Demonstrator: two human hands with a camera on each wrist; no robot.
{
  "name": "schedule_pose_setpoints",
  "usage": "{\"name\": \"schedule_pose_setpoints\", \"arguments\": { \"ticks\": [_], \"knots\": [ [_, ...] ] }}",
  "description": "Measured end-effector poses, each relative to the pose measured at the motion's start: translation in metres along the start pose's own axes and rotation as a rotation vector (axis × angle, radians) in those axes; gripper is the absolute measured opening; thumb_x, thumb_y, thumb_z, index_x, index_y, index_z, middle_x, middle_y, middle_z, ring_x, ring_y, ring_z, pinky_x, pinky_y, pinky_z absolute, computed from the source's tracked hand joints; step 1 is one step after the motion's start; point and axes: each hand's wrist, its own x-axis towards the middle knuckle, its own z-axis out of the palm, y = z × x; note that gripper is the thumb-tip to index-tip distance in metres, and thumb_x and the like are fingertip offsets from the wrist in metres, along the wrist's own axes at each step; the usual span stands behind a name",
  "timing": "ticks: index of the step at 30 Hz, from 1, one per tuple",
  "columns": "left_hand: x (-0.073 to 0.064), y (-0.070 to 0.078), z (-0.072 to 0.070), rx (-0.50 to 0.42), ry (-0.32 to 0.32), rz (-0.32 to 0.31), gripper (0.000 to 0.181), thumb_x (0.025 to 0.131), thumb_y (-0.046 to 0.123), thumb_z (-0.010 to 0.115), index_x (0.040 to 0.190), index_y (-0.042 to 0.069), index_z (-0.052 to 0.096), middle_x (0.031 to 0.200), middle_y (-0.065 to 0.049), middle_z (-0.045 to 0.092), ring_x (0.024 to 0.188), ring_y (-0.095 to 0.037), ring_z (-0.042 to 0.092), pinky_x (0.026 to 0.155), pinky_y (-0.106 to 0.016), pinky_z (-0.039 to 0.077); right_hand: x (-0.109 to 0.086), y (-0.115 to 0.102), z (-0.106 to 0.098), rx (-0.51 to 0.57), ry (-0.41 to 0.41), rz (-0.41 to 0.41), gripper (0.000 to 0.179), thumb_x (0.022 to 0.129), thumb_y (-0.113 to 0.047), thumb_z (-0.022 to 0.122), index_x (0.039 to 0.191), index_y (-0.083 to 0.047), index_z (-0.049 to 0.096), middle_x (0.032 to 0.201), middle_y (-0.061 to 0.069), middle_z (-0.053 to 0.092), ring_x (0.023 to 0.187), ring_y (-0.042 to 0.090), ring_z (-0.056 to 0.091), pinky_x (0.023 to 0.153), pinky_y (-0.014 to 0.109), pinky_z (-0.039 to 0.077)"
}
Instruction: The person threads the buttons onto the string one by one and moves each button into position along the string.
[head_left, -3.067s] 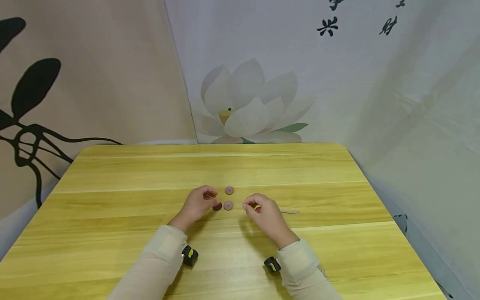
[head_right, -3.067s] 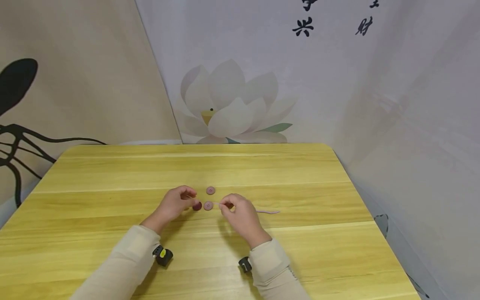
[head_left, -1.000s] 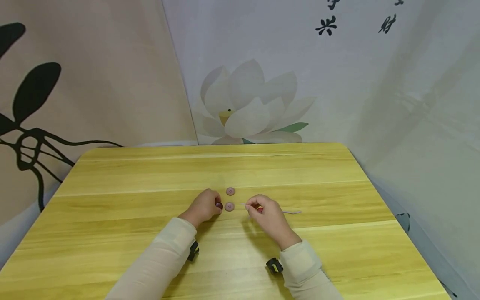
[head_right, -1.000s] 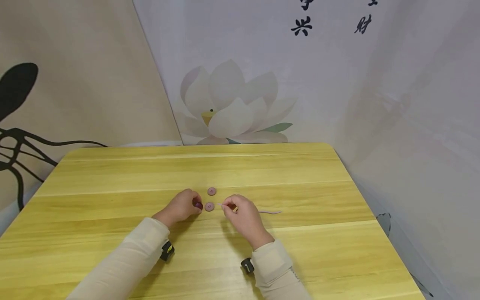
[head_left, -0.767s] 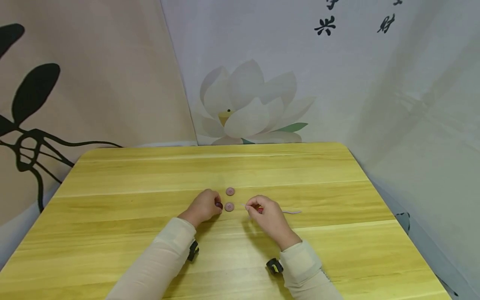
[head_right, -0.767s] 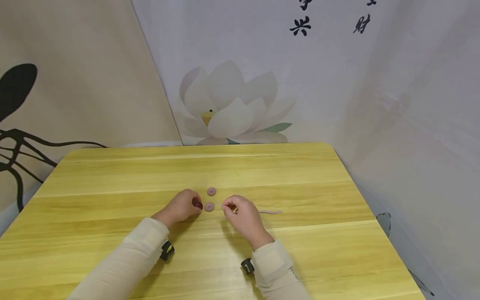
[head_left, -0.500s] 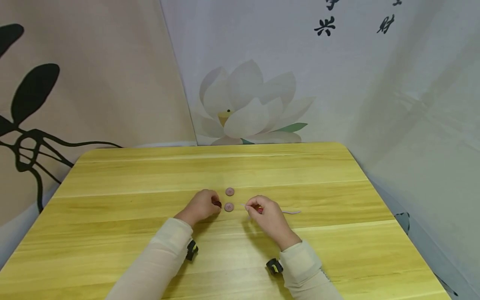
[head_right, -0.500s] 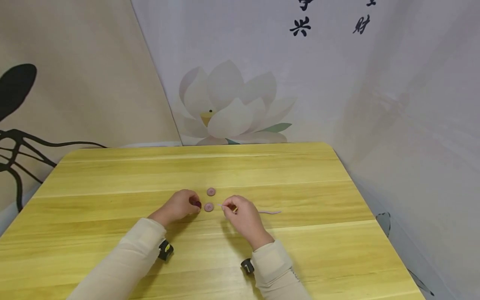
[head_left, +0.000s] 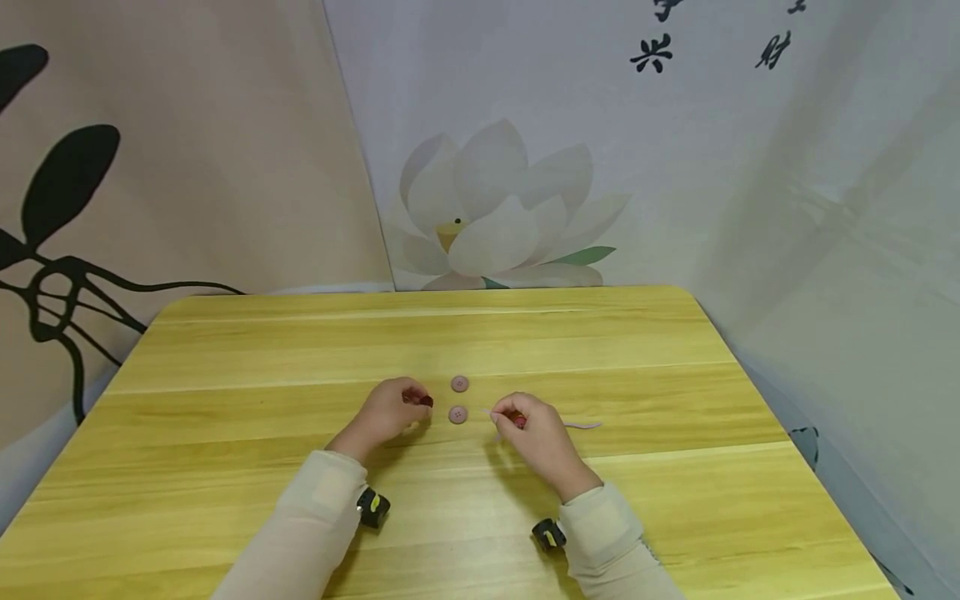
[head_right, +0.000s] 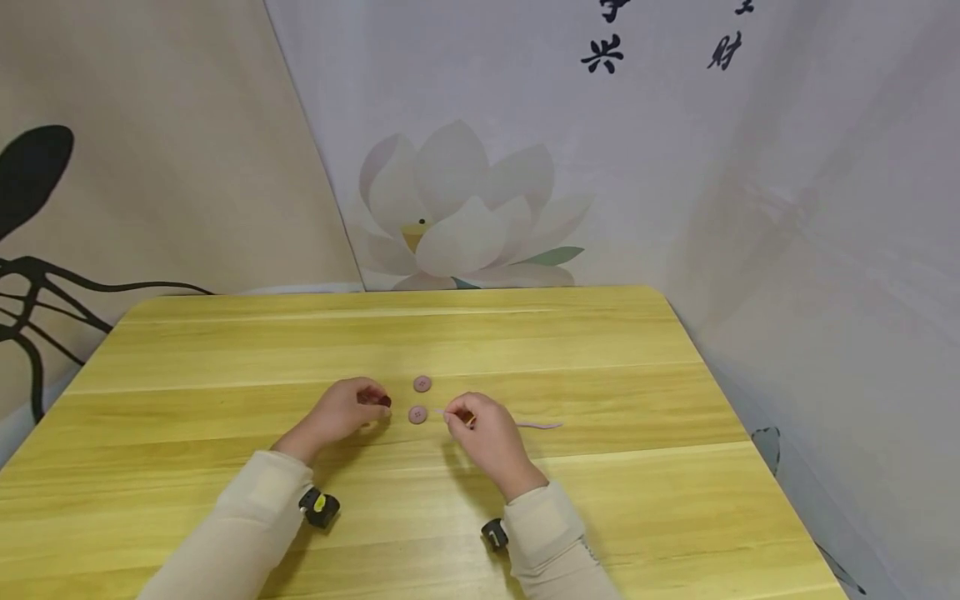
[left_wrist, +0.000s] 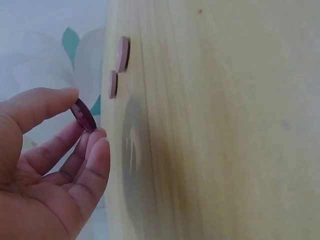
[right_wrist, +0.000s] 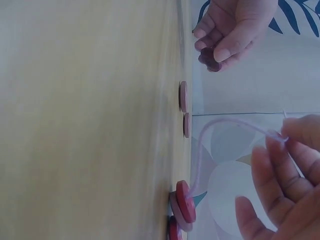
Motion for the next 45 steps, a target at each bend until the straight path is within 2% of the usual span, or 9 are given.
{"name": "schedule_pose_setpoints", "arguments": {
  "ticks": [11,18,25,30,38,45],
  "knots": [
    [-0.011,0.002,-0.002,-0.13,0.016,-0.009,0.022,0.09,0.009,0.064,0.109,-0.002,0.063,0.101,-0.011,0.064,0.09,-0.022,0.058,0.072,-0.033,0.052,0.0,-0.001,0.0,-0.014,0.011,-0.016,0.004,0.092,-0.01,0.064,0.092,-0.007,0.068,0.086,-0.003,0.063,0.071,0.012,0.05,0.061,0.022,0.045],
    [-0.016,0.007,0.001,-0.221,0.046,-0.048,0.025,0.091,0.011,0.065,0.114,0.0,0.063,0.107,-0.012,0.065,0.096,-0.023,0.059,0.076,-0.033,0.051,0.001,-0.003,0.0,-0.016,0.006,-0.014,0.004,0.093,-0.01,0.064,0.093,-0.008,0.068,0.087,-0.003,0.063,0.072,0.013,0.051,0.062,0.022,0.045],
    [-0.019,0.008,0.007,-0.251,0.069,-0.068,0.028,0.09,0.014,0.066,0.114,0.0,0.063,0.105,-0.01,0.063,0.094,-0.021,0.057,0.077,-0.032,0.049,0.0,-0.003,0.0,-0.01,0.008,-0.015,0.006,0.093,-0.009,0.064,0.094,-0.005,0.068,0.088,-0.002,0.063,0.072,0.014,0.051,0.062,0.022,0.045],
    [-0.023,0.01,0.011,-0.284,0.08,-0.059,0.028,0.09,0.014,0.067,0.113,0.0,0.063,0.104,-0.01,0.063,0.093,-0.021,0.057,0.078,-0.032,0.049,0.0,-0.002,0.001,-0.023,0.014,-0.03,0.005,0.093,-0.01,0.064,0.092,-0.007,0.067,0.088,-0.002,0.064,0.074,0.014,0.053,0.064,0.023,0.047],
    [-0.026,0.013,0.019,-0.337,0.096,-0.036,0.026,0.089,0.011,0.067,0.112,-0.001,0.064,0.103,-0.01,0.065,0.093,-0.02,0.059,0.079,-0.031,0.05,0.0,-0.002,0.003,-0.025,0.014,-0.01,0.004,0.093,-0.011,0.064,0.092,-0.011,0.068,0.088,-0.004,0.064,0.076,0.015,0.055,0.066,0.025,0.048],
    [-0.028,0.018,0.027,-0.394,0.05,-0.004,0.028,0.089,0.008,0.065,0.115,-0.003,0.062,0.107,-0.012,0.066,0.093,-0.018,0.061,0.082,-0.039,0.052,-0.001,-0.002,0.005,-0.007,0.002,0.002,0.004,0.093,-0.012,0.064,0.092,-0.01,0.068,0.088,-0.004,0.064,0.076,0.015,0.056,0.067,0.026,0.049]
  ]
}}
